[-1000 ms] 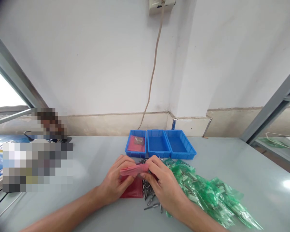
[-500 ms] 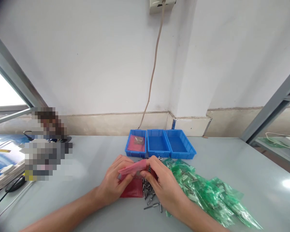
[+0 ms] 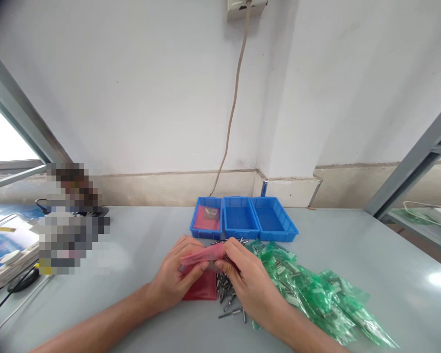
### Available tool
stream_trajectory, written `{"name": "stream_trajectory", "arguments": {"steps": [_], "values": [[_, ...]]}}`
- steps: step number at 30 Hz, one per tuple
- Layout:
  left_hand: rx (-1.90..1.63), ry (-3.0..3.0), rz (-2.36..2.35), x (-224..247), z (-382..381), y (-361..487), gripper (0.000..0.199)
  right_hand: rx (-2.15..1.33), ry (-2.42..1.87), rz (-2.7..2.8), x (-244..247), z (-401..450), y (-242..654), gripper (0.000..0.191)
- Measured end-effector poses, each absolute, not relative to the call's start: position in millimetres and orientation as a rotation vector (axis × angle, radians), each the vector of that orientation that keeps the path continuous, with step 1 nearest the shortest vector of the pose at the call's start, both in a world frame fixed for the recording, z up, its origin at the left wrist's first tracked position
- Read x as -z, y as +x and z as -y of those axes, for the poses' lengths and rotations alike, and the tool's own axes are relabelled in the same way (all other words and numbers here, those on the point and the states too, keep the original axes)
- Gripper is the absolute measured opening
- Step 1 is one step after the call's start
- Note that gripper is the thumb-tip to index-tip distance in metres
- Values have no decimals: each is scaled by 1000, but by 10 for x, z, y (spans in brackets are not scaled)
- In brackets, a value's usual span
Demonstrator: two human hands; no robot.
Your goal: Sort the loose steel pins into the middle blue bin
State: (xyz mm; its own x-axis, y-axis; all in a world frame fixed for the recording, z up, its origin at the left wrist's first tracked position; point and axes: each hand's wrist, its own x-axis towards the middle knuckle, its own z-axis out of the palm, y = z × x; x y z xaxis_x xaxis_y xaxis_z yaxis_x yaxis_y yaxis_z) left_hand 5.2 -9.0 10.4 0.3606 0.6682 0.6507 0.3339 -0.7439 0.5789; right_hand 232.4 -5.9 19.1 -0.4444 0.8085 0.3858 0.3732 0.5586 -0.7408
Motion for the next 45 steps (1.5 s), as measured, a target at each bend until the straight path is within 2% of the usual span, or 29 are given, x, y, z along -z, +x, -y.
{"name": "stream_trajectory", "arguments": {"steps": [7,22,30,37,41,45], "values": [[-1343,2212,-907,-101,96,57,10,-750,-995,2061,-195,75,2334,19],[-1303,2157,-948,-86,100,79,14,-783,-957,2037,-239,97,2334,27],[-1315,2149,-942,-68,87,79,16,-799,-957,2068,-235,89,2333,23],[-1256,2096,-1088,-74,95,66,27,-848,-1069,1957,-181,77,2330,27],[-1263,2026,-1154,-6,97,64,22,-907,-1105,1888,-182,49,2323,30],[-1332,1964,-1170,55,96,52,50,-991,-1118,1790,-162,23,2328,29]]}}
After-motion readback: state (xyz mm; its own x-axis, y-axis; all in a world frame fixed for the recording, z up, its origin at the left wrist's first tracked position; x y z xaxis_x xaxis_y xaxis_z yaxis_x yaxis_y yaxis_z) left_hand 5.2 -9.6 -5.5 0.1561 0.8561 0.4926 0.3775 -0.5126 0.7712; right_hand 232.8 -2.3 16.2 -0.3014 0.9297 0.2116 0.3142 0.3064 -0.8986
